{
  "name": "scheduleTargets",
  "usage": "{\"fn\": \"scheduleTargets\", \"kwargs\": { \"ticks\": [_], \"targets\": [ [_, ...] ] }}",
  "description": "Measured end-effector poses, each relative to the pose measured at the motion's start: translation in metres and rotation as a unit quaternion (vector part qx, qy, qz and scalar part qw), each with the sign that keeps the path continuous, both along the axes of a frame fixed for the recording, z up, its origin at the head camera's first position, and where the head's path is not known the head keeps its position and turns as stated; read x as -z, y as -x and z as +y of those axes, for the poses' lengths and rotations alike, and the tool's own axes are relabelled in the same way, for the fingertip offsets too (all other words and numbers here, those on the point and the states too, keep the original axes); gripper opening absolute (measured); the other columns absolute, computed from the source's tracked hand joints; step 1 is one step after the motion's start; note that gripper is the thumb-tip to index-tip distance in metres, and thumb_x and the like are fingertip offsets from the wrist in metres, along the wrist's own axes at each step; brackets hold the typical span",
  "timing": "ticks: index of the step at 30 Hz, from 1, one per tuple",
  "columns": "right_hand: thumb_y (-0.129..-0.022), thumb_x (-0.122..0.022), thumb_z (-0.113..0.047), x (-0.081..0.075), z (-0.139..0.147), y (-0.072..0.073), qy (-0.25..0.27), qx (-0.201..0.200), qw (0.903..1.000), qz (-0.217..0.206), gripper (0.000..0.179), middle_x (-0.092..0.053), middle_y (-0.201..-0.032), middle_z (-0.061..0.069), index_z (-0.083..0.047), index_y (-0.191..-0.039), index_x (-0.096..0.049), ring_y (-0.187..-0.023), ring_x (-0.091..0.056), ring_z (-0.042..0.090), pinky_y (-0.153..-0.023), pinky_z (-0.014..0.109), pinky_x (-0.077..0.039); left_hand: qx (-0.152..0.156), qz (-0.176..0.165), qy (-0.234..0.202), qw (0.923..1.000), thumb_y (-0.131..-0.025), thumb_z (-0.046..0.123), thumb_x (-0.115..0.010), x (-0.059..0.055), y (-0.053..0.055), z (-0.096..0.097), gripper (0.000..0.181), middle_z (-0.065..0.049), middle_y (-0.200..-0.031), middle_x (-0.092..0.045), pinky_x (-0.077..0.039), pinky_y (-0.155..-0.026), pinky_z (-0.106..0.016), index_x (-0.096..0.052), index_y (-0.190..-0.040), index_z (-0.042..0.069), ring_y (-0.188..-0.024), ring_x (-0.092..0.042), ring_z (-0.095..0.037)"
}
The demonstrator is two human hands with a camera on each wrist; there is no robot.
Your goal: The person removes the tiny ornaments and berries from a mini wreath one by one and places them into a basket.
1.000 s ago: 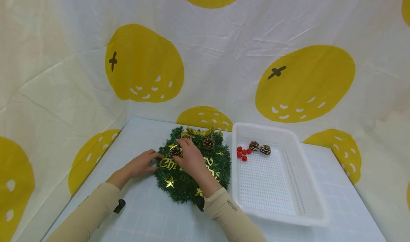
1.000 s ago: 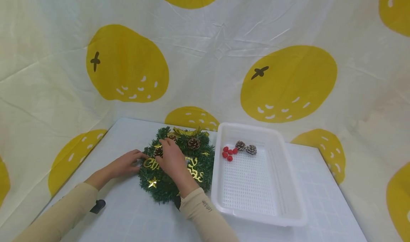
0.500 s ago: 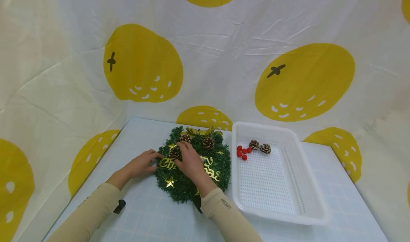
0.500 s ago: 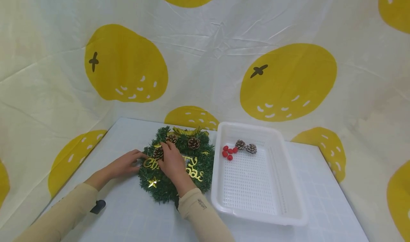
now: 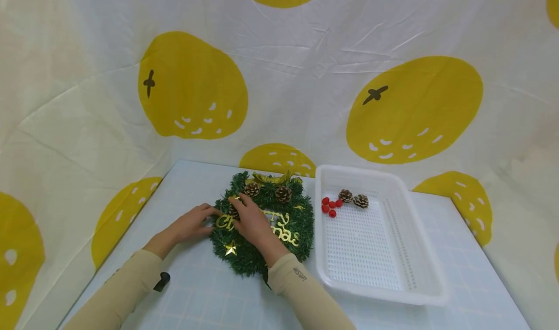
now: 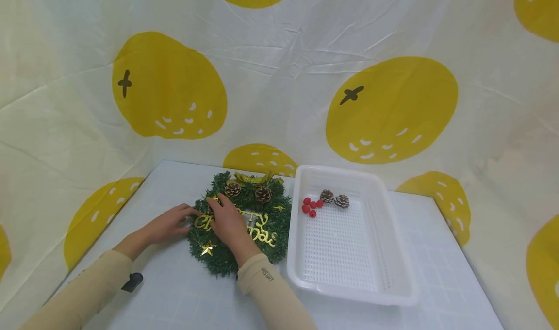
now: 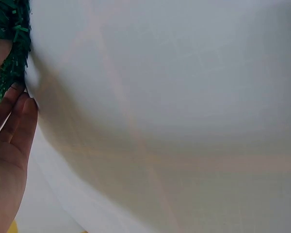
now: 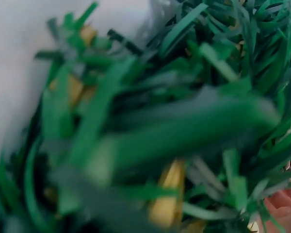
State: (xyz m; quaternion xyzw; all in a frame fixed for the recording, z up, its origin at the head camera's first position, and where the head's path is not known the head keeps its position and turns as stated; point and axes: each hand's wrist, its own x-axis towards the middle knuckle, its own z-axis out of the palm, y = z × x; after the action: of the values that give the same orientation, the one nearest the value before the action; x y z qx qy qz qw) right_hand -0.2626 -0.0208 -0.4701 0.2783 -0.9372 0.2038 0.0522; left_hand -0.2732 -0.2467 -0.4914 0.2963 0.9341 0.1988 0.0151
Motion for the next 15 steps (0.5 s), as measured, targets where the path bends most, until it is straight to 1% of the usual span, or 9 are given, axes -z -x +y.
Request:
{"fn": "scheduleTargets", "kwargs": {
  "ticks": [4, 6, 8, 10, 14, 15],
  "targets": [
    [-0.091, -0.07, -0.018, -0.0013, -0.0011, -0.0015, 0.004, -0.008, 0.9999, 0.008, 0.063, -0.038, -0.151, 0.014, -0.016, -0.147, -0.043, -0.107, -0.063, 0.024, -0.065, 0.026, -0.052, 0.001, -0.002, -0.001, 1.0, -0.085, 0.007, -0.072, -0.0023, -0.0012, 0.0007, 0.036, -0.012, -0.112, -0.058, -0.051, -0.083, -0.048, -0.062, -0.12, 0.005, -0.099, -0.058, -0.031],
    [-0.09, -0.071, -0.017, -0.001, -0.0014, -0.0021, 0.006, -0.006, 0.9999, 0.011, 0.062, -0.04, -0.15, 0.014, -0.016, -0.146, -0.044, -0.102, -0.064, 0.023, -0.062, 0.025, -0.051, 0.004, -0.002, -0.004, 1.0, -0.085, 0.007, -0.072, -0.0027, -0.001, 0.001, 0.035, -0.013, -0.111, -0.058, -0.05, -0.082, -0.048, -0.062, -0.12, 0.005, -0.099, -0.058, -0.031],
    [-0.091, -0.071, -0.017, 0.0002, -0.0014, -0.0024, 0.005, 0.0, 0.9998, 0.017, 0.061, -0.043, -0.147, 0.012, -0.016, -0.146, -0.045, -0.1, -0.064, 0.022, -0.062, 0.024, -0.05, 0.004, -0.002, -0.005, 1.0, -0.086, 0.007, -0.071, -0.0026, -0.001, 0.0009, 0.035, -0.013, -0.112, -0.058, -0.05, -0.083, -0.049, -0.062, -0.12, 0.005, -0.099, -0.058, -0.031],
    [-0.091, -0.071, -0.017, 0.0016, -0.0014, -0.0029, 0.008, 0.01, 0.9997, 0.023, 0.059, -0.046, -0.144, 0.01, -0.017, -0.144, -0.047, -0.101, -0.063, 0.02, -0.064, 0.024, -0.051, 0.005, -0.001, -0.005, 1.0, -0.086, 0.006, -0.071, -0.0023, -0.0007, 0.0006, 0.035, -0.013, -0.112, -0.058, -0.05, -0.083, -0.049, -0.062, -0.12, 0.005, -0.1, -0.058, -0.031],
    [-0.09, -0.071, -0.017, 0.0033, -0.0013, -0.0044, 0.026, 0.022, 0.999, 0.03, 0.055, -0.05, -0.138, 0.008, -0.017, -0.141, -0.049, -0.109, -0.061, 0.02, -0.074, 0.028, -0.054, 0.003, -0.003, -0.003, 1.0, -0.085, 0.006, -0.071, -0.0023, -0.0007, -0.0002, 0.036, -0.013, -0.112, -0.058, -0.05, -0.084, -0.049, -0.062, -0.12, 0.005, -0.101, -0.058, -0.032],
    [-0.09, -0.071, -0.018, 0.0033, -0.0013, -0.0048, 0.032, 0.024, 0.9988, 0.029, 0.055, -0.05, -0.138, 0.008, -0.017, -0.141, -0.05, -0.109, -0.061, 0.02, -0.075, 0.028, -0.055, 0.002, -0.005, -0.003, 1.0, -0.085, 0.006, -0.071, -0.0026, -0.001, -0.0003, 0.036, -0.013, -0.112, -0.058, -0.05, -0.084, -0.05, -0.062, -0.12, 0.005, -0.101, -0.058, -0.032]
  ]
}}
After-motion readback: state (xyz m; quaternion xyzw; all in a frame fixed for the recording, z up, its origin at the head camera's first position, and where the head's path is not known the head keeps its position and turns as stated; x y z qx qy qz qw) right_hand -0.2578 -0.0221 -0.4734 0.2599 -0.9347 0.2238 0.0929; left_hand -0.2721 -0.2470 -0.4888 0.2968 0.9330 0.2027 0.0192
